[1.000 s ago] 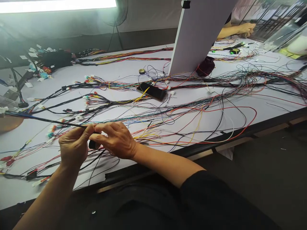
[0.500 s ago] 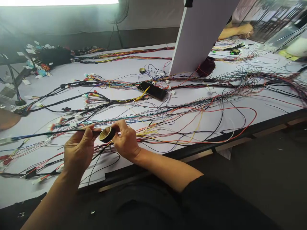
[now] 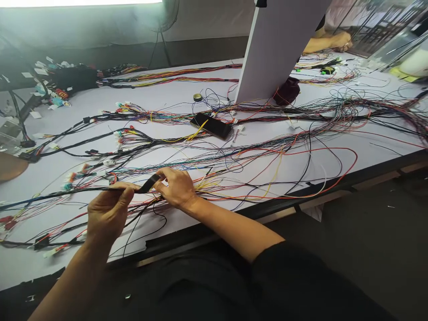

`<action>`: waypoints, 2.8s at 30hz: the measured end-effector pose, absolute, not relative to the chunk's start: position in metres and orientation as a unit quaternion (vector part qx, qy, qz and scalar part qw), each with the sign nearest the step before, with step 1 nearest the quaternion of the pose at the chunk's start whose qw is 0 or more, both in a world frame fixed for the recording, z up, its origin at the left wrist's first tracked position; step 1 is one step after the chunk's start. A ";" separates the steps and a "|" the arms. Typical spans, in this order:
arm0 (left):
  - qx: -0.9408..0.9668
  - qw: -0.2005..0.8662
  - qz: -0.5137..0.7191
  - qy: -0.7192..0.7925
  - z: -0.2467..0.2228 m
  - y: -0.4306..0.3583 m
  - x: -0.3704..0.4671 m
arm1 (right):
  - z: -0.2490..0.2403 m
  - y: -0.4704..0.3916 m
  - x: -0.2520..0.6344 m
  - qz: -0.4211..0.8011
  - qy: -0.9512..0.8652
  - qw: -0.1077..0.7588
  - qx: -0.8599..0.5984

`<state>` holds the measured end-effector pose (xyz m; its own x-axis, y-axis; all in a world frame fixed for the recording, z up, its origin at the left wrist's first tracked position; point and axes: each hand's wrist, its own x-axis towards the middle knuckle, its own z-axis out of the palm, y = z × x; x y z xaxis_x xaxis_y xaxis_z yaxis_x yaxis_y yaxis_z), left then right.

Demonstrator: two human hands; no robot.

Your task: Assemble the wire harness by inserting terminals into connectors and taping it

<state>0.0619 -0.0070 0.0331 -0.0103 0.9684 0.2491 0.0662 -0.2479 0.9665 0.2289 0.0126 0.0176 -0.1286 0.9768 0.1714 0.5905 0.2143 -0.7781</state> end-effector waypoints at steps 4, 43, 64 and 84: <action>0.640 0.390 0.517 0.414 0.034 0.004 0.057 | 0.016 0.022 0.236 0.322 -0.730 0.324 -0.509; 0.511 0.446 0.510 0.529 0.027 0.000 0.068 | 0.017 -0.008 0.217 0.425 -0.517 0.569 -0.477; 0.727 0.311 0.462 0.402 0.033 0.021 0.055 | 0.004 0.039 0.251 0.279 -0.813 0.314 -0.403; 0.465 0.447 0.569 0.511 0.045 0.017 0.071 | 0.013 -0.005 0.216 0.062 -0.734 0.513 -0.440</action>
<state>0.0713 0.0167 0.0447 -0.1694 0.9828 0.0730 -0.0341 -0.0799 0.9962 0.2161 -0.0052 0.0126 -0.0855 0.7103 0.6987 0.5821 0.6048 -0.5435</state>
